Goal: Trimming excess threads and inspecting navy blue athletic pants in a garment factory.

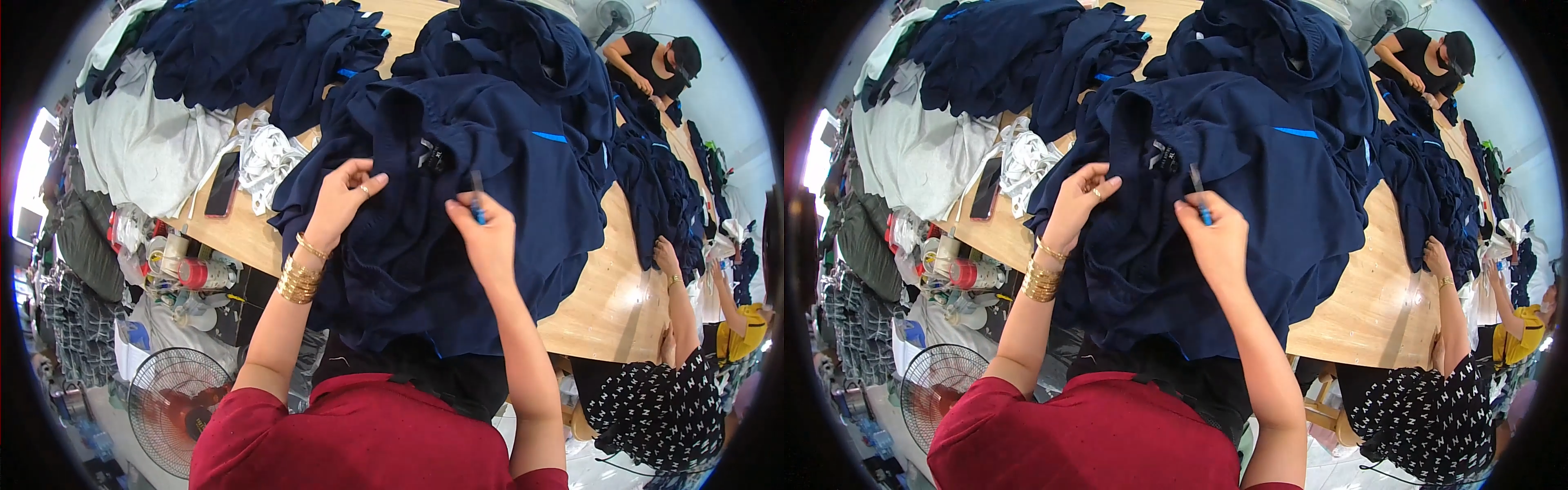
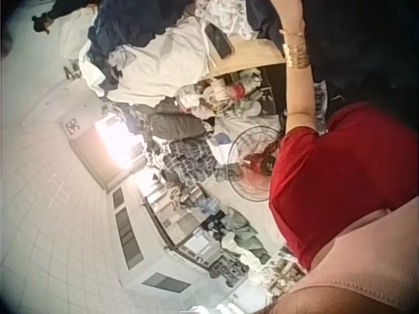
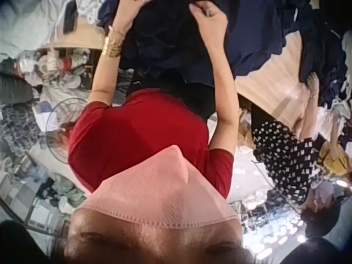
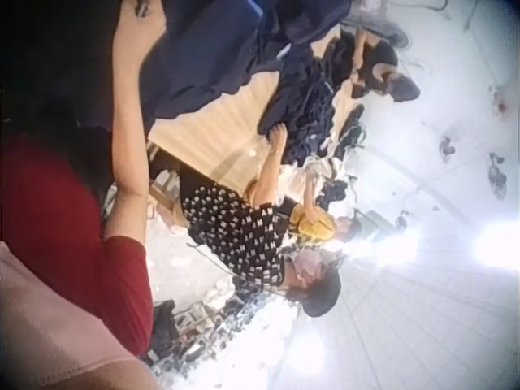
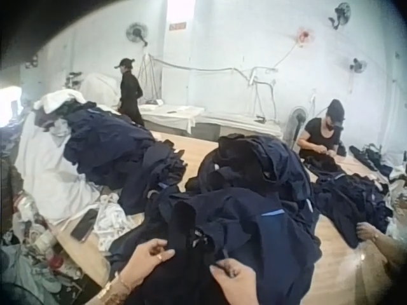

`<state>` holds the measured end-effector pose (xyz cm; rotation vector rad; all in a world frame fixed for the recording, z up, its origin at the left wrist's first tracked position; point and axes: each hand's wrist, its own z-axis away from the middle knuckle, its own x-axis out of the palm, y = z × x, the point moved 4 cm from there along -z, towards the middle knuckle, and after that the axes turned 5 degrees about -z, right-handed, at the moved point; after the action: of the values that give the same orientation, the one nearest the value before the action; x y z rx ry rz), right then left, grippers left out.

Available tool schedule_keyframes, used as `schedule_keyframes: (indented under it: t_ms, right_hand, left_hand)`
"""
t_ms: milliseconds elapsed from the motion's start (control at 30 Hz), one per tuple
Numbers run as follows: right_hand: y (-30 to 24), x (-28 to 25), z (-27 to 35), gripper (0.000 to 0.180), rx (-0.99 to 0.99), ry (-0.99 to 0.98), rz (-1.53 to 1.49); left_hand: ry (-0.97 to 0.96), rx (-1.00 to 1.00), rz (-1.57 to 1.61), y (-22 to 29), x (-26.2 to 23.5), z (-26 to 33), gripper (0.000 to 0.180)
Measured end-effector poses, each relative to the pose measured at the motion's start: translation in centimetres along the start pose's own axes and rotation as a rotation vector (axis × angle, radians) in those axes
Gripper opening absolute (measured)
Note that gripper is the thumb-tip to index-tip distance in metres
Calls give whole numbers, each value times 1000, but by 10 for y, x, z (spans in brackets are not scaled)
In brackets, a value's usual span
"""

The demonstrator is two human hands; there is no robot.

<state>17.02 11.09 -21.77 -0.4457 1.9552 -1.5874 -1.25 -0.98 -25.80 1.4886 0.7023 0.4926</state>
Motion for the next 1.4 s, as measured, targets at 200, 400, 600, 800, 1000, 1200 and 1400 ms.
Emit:
schedule_keyframes:
  t_ms: [200,400,600,800,1000,1200,1400]
  right_hand:
    - [6,-62,22,12,475,294,-803]
    - [-3,-115,46,13,498,668,-882]
    - [49,-171,87,17,343,316,-931]
    - [61,-189,111,16,369,498,-973]
    - [59,-195,122,19,367,454,-978]
    - [56,-201,126,18,320,465,-912]
    - [67,-195,121,13,366,460,-899]
  left_hand:
    - [-222,31,259,26,4,23,16]
    - [-548,-74,1089,36,-7,29,35]
    - [-359,-94,1244,-17,-21,5,34]
    - [-242,-124,1181,-14,-26,-4,33]
    - [-216,-112,1126,-6,-27,-8,33]
    - [-248,-54,1095,5,-24,-5,34]
    - [-248,1,970,-15,-14,-1,37]
